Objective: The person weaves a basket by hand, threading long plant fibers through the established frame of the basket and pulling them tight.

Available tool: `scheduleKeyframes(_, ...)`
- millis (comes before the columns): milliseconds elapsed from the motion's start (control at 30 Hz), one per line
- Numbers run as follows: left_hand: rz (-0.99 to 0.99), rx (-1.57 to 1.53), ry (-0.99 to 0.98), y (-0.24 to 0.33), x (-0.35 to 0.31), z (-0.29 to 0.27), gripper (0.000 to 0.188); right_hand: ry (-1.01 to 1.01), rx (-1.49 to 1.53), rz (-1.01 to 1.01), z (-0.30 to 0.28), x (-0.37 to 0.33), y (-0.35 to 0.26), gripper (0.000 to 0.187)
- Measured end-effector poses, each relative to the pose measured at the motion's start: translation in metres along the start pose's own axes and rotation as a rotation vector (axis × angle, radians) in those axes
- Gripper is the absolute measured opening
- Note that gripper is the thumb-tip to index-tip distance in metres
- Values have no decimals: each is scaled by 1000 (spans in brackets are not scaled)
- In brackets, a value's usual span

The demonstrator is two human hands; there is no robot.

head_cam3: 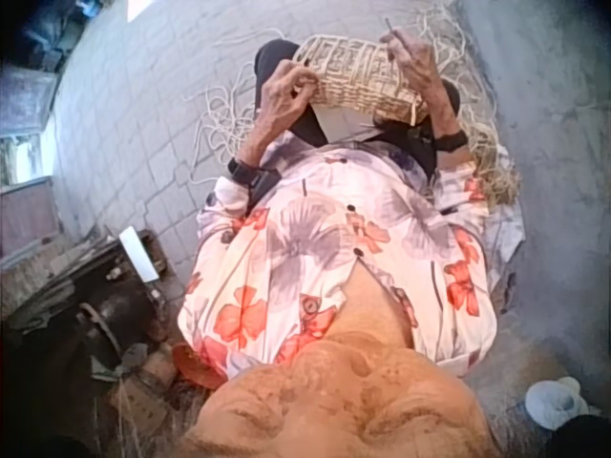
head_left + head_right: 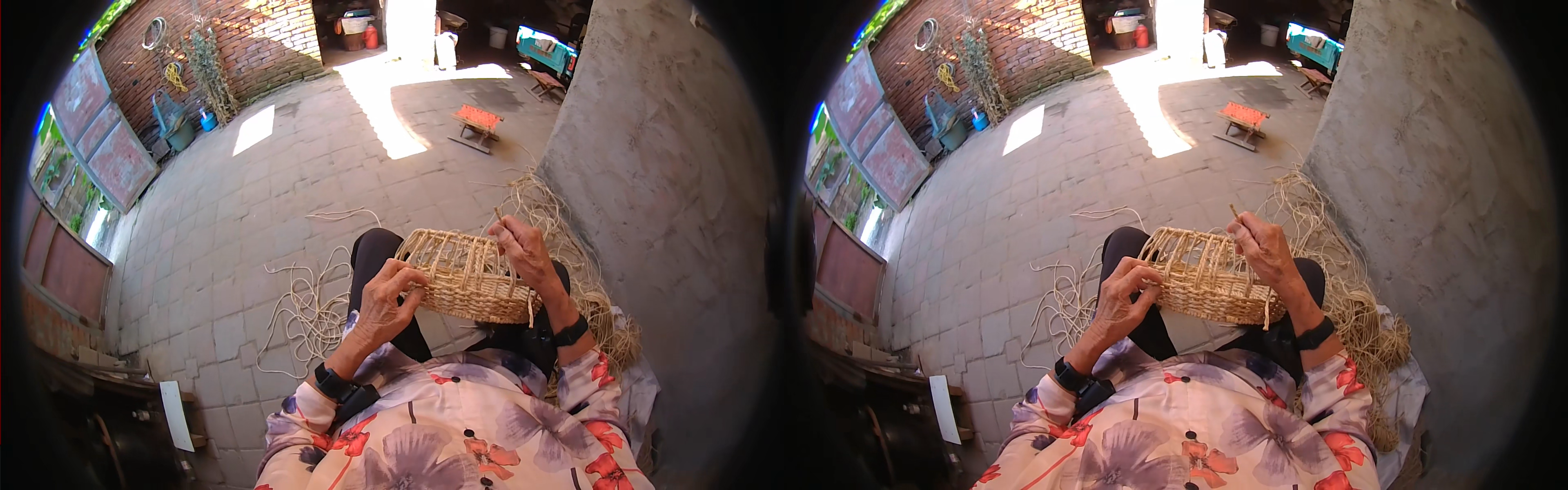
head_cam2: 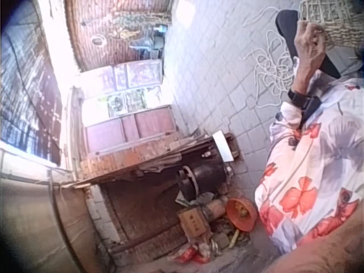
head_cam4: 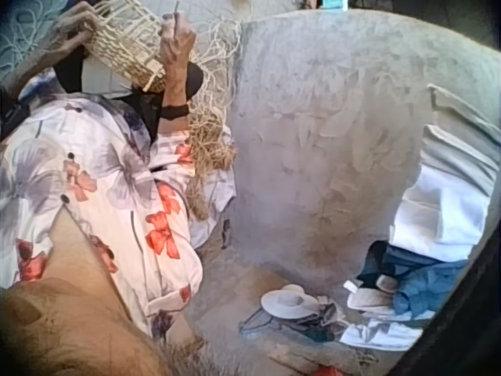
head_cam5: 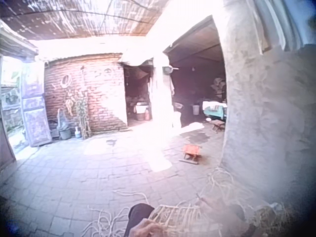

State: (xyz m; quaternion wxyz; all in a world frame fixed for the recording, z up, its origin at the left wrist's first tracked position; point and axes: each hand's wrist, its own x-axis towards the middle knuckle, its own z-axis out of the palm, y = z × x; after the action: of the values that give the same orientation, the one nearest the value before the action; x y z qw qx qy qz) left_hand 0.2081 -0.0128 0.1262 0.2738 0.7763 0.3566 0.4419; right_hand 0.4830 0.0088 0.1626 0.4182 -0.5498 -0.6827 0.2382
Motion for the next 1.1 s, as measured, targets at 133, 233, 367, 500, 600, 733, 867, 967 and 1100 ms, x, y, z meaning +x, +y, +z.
scheduleKeyframes(133,-24,-7,-29,-2,0,-1,16,-5,2,-21,1,1,1,26)
scheduleKeyframes(233,67,122,-6,2,2,-2,18,-4,17,-25,1,1,3,25)
scheduleKeyframes(367,130,140,0,10,7,2,18,-11,33,-47,1,1,3,24)
scheduleKeyframes(500,159,166,-49,14,10,3,20,-25,37,-60,1,1,0,23)
scheduleKeyframes(600,156,163,-62,19,14,6,21,-4,49,-75,1,0,2,21)
scheduleKeyframes(733,268,246,-87,32,21,9,21,-16,37,-71,3,3,7,21)
scheduleKeyframes(867,257,277,-124,32,23,7,21,-11,72,-82,1,0,5,19)
scheduleKeyframes(967,283,232,-111,31,31,4,19,145,-331,-338,-4,2,5,14)
scheduleKeyframes(1100,69,8,-73,40,55,-3,25,256,-284,-251,-19,0,-27,10)
